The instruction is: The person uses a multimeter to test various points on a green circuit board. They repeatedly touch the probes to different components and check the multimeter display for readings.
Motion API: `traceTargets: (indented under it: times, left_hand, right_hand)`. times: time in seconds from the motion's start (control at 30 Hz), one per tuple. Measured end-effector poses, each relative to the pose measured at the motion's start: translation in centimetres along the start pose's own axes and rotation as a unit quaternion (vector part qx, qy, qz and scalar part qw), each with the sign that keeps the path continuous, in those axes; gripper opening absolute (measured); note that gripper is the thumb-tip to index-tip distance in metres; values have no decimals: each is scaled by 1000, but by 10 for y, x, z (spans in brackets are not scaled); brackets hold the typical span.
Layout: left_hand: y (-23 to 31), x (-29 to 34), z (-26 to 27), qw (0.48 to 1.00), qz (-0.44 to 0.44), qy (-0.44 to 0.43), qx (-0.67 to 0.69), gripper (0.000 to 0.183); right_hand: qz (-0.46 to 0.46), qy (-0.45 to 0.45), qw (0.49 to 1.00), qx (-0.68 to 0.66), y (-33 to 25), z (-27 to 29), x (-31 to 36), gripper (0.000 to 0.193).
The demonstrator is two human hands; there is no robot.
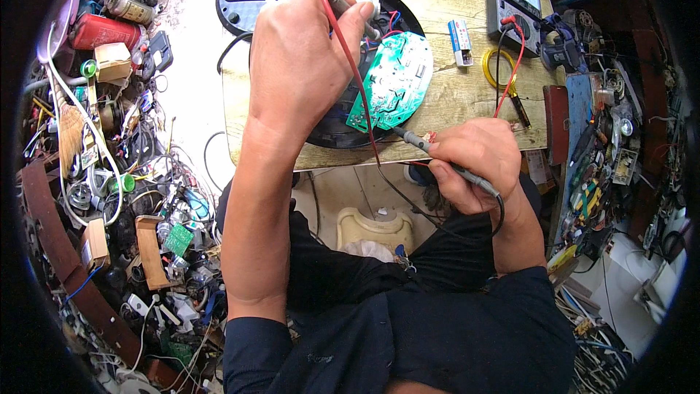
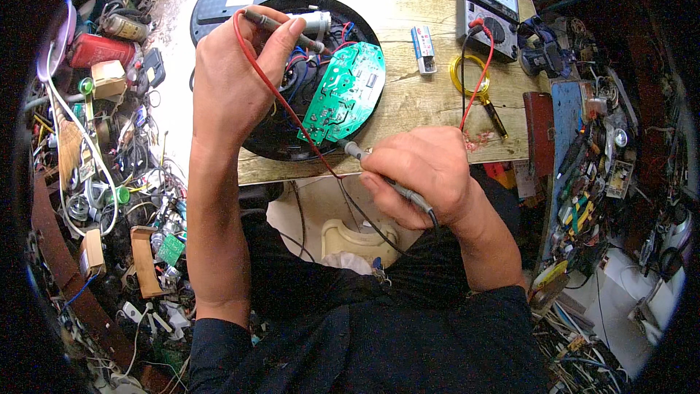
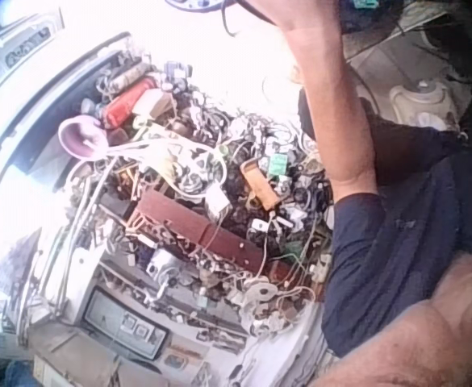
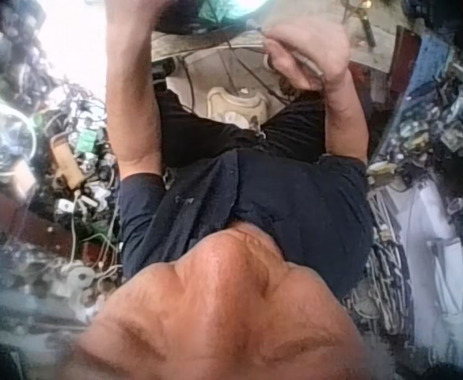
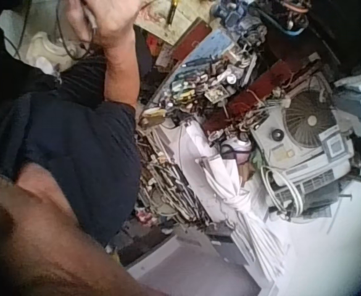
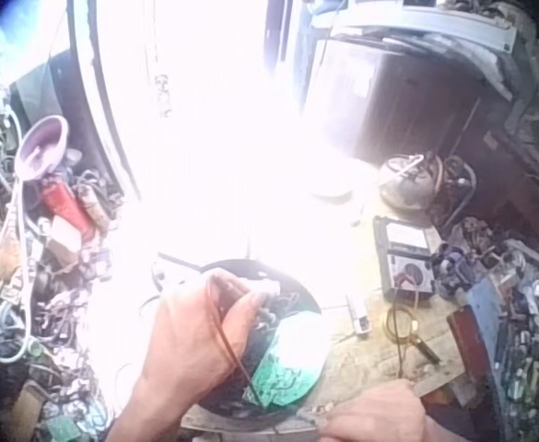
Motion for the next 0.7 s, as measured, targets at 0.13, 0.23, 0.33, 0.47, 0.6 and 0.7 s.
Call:
traceTargets:
  times: [0.13,0.23,0.33,0.47,0.6,0.7]
  left_hand:
    - [3,-1,0,1000,0,-3,-5,25]
    - [5,-1,0,1000,4,-6,-11,25]
    - [4,-1,0,1000,-2,-4,-10,25]
    - [5,-1,1,1000,-5,-3,-1,25]
    - [4,0,0,1000,-8,0,4,25]
    - [3,0,0,1000,-12,2,1,25]
  right_hand:
    - [6,5,1000,-3,1,-1,1,26]
    - [10,1,1000,-3,1,-2,1,27]
    - [10,2,1000,-3,0,-2,0,28]
    - [11,0,1000,-4,0,-3,0,28]
    - [12,-2,1000,-4,-1,-3,-1,27]
    - [8,-2,1000,-5,0,-3,0,26]
Point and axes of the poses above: each hand's wrist, its own x-axis away from the middle knuckle, its own z-axis out of the back of the hand, y = z × x, the point moved 7 cm from there along -x, towards the middle knuckle, and after that the axes turned 10 degrees about y, right-handed, at the moved point
